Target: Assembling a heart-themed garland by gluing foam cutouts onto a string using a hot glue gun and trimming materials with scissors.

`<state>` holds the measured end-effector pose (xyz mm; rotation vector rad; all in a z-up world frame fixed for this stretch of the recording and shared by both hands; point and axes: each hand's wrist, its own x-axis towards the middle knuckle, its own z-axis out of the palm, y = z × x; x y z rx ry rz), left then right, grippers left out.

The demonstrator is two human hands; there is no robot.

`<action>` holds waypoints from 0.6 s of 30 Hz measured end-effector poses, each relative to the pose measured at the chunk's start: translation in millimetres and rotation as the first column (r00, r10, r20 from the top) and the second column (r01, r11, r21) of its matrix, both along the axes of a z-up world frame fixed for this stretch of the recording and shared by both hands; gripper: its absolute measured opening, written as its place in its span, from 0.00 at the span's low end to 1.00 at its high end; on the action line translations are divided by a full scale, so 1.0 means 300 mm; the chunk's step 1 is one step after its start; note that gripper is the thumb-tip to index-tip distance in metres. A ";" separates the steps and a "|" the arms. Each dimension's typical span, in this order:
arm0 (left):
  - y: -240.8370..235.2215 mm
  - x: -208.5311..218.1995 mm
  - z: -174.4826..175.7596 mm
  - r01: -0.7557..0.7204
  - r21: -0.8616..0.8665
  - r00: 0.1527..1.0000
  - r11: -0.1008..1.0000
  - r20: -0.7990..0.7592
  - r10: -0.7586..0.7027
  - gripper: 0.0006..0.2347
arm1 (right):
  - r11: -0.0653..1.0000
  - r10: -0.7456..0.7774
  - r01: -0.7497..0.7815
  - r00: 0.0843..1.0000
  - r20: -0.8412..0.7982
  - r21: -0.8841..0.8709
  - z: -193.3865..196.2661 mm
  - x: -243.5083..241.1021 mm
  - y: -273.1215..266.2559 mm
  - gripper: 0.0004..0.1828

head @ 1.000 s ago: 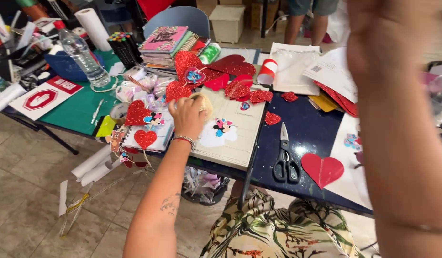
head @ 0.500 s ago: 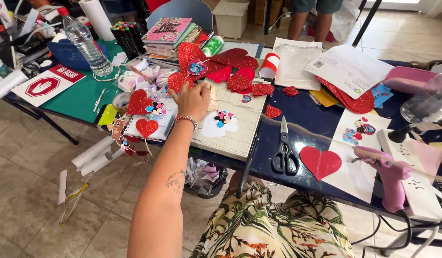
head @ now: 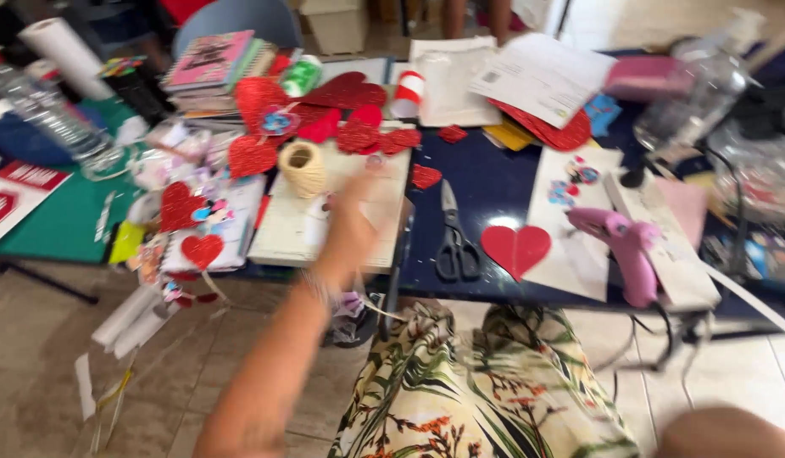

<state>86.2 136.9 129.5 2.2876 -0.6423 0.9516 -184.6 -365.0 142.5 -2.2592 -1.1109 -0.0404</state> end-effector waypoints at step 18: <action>-0.380 -0.534 -0.189 0.400 0.250 0.915 0.882 -0.057 -0.399 0.32 | 0.375 -0.457 0.841 0.533 -0.712 0.390 0.047 0.493 0.455 0.06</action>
